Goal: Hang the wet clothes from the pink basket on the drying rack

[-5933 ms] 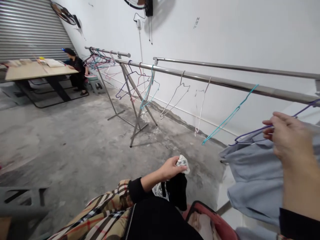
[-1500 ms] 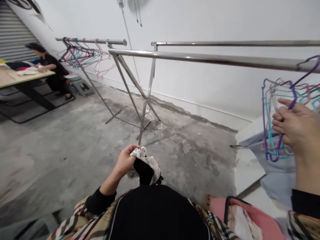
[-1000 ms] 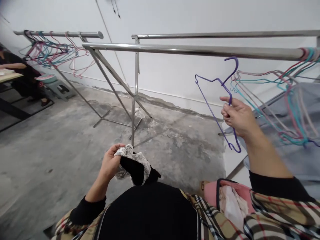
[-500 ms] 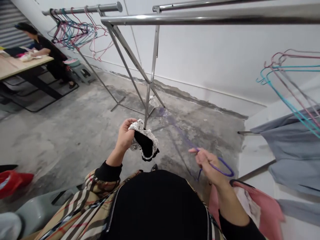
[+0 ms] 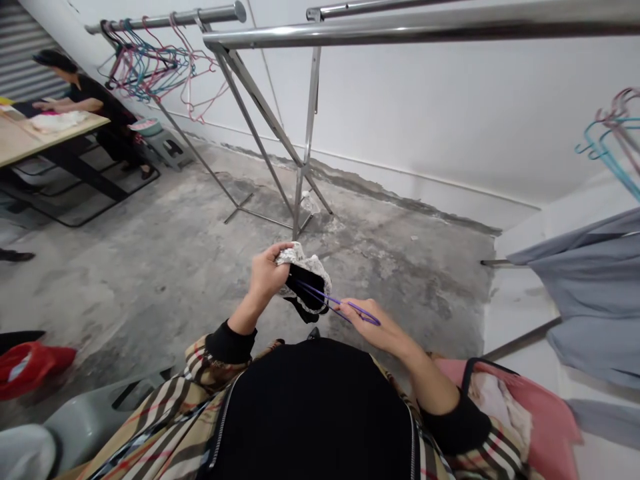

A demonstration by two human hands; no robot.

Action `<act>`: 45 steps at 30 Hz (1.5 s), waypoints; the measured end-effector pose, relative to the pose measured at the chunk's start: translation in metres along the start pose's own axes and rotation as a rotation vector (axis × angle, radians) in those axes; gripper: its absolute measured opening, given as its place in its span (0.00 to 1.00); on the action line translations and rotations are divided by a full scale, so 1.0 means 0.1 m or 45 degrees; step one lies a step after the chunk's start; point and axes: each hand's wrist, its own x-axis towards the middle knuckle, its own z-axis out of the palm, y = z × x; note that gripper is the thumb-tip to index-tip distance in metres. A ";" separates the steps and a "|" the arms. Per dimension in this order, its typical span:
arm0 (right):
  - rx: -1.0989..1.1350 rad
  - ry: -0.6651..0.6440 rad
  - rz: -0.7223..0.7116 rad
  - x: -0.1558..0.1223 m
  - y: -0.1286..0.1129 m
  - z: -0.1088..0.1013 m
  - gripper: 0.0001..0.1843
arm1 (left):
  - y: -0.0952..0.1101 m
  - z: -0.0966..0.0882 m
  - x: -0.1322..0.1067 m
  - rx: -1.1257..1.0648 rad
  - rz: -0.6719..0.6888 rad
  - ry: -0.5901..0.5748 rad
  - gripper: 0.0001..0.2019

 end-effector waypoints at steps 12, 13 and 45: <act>0.304 0.152 -0.053 0.42 0.46 0.42 0.28 | 0.10 0.18 -0.60 0.342 0.698 -0.385 0.23; 0.312 0.155 -0.054 0.42 0.46 0.39 0.28 | 0.09 0.12 -0.56 0.385 0.770 -0.409 0.23; 0.344 0.605 0.256 0.89 0.93 0.42 0.15 | 0.51 -1.06 0.28 0.793 0.878 0.195 0.11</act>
